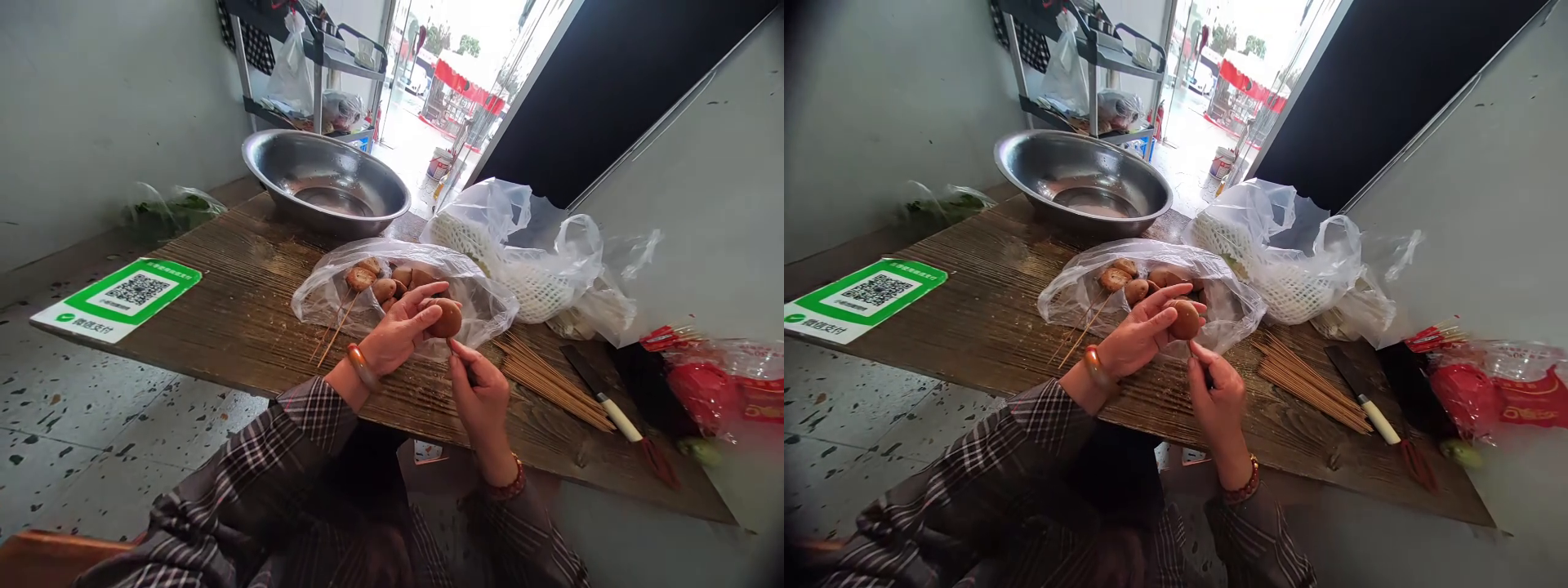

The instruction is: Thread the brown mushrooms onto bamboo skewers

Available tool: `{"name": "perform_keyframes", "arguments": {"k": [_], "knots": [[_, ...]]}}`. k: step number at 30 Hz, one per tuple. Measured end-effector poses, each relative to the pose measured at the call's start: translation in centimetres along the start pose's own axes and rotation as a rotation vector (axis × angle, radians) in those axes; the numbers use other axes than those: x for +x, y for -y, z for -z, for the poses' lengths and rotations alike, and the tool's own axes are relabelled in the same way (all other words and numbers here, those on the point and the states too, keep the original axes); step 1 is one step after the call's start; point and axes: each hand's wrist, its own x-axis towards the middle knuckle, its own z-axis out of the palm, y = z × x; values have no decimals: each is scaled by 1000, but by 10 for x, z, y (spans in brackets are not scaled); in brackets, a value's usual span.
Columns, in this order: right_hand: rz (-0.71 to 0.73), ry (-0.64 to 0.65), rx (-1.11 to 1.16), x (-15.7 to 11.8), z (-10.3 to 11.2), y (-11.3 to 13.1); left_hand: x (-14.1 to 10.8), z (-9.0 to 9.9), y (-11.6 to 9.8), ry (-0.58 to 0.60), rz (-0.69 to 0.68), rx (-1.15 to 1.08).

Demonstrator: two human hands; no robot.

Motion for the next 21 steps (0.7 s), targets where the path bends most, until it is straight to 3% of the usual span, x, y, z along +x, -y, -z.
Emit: {"name": "perform_keyframes", "arguments": {"k": [8, 16, 21], "knots": [[-112, 71, 83, -2, 10, -4, 0, 0, -1, 21, -29, 165], [-285, 151, 144, -15, 18, -4, -2, -2, -1, -1, -23, 121], [-299, 97, 150, -26, 18, -9, -2, -4, 0, 5, -4, 97]]}}
